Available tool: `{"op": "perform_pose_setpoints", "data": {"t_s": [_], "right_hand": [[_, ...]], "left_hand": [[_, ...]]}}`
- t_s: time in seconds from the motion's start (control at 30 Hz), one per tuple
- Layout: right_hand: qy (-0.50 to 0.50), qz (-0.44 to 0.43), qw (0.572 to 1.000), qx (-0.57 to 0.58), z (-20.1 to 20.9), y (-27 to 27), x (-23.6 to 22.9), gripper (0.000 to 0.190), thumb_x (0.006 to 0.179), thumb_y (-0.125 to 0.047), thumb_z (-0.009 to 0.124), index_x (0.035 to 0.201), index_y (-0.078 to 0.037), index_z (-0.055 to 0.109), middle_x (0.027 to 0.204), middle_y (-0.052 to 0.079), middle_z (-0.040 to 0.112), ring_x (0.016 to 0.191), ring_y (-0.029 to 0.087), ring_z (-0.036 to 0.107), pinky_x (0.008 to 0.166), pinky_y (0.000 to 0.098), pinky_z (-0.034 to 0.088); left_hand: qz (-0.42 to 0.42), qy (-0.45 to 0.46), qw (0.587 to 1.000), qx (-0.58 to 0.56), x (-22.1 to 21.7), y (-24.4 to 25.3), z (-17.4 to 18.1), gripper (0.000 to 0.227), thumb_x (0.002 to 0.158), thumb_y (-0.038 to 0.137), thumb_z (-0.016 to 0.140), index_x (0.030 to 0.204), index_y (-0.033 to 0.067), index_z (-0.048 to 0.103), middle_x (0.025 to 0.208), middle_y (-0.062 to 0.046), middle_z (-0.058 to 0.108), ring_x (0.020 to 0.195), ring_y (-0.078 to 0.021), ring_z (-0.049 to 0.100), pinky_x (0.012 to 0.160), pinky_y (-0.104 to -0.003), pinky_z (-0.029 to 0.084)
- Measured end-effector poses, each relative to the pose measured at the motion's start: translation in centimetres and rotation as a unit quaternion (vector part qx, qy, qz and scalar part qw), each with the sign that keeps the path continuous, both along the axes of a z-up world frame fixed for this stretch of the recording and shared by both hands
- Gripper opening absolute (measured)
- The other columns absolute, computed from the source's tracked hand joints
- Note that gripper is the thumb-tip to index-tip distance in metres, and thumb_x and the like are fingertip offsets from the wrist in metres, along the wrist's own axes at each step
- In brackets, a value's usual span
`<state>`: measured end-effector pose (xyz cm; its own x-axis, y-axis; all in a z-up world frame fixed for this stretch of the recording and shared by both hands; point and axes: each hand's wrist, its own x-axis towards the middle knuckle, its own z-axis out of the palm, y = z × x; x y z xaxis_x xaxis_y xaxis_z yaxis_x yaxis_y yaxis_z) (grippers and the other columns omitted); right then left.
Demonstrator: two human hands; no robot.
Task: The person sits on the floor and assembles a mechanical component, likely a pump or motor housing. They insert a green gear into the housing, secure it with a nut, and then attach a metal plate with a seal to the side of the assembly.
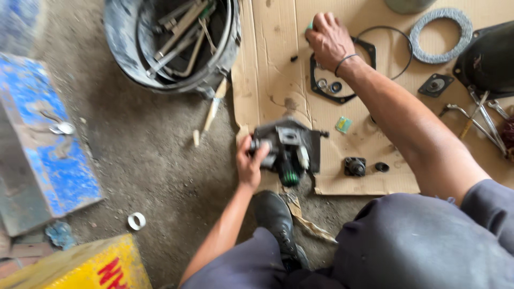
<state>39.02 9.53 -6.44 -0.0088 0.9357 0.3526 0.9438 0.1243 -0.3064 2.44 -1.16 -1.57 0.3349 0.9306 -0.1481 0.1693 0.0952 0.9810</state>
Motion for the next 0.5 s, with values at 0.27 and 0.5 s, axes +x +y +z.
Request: {"op": "perform_pose_setpoints", "data": {"t_s": [0.27,0.5], "right_hand": [[0.267,-0.079,0.959,0.041,4.0,-11.1,0.0,0.022,0.106,-0.006,0.075,0.125,0.001,0.065,0.113,0.013,0.062,0.101,0.027,0.061,0.090,0.0400,0.052],[0.681,-0.106,0.725,0.006,6.5,-19.4,-3.8,0.031,0.108,-0.010,0.060,0.137,-0.002,0.054,0.102,0.006,0.065,0.092,0.017,0.070,0.082,0.0327,0.060]], "left_hand": [[0.076,0.019,0.990,-0.121,2.9,4.4,-3.3,0.035,0.083,0.039,0.079,0.079,0.0046,0.072,0.077,0.000,0.066,0.072,-0.0119,0.058,0.070,-0.029,0.047],[0.063,0.244,0.955,-0.156,3.2,6.1,-2.4,0.061,0.077,0.062,0.073,0.075,0.0009,0.073,0.077,-0.009,0.073,0.070,-0.0187,0.066,0.067,-0.035,0.052]]}}
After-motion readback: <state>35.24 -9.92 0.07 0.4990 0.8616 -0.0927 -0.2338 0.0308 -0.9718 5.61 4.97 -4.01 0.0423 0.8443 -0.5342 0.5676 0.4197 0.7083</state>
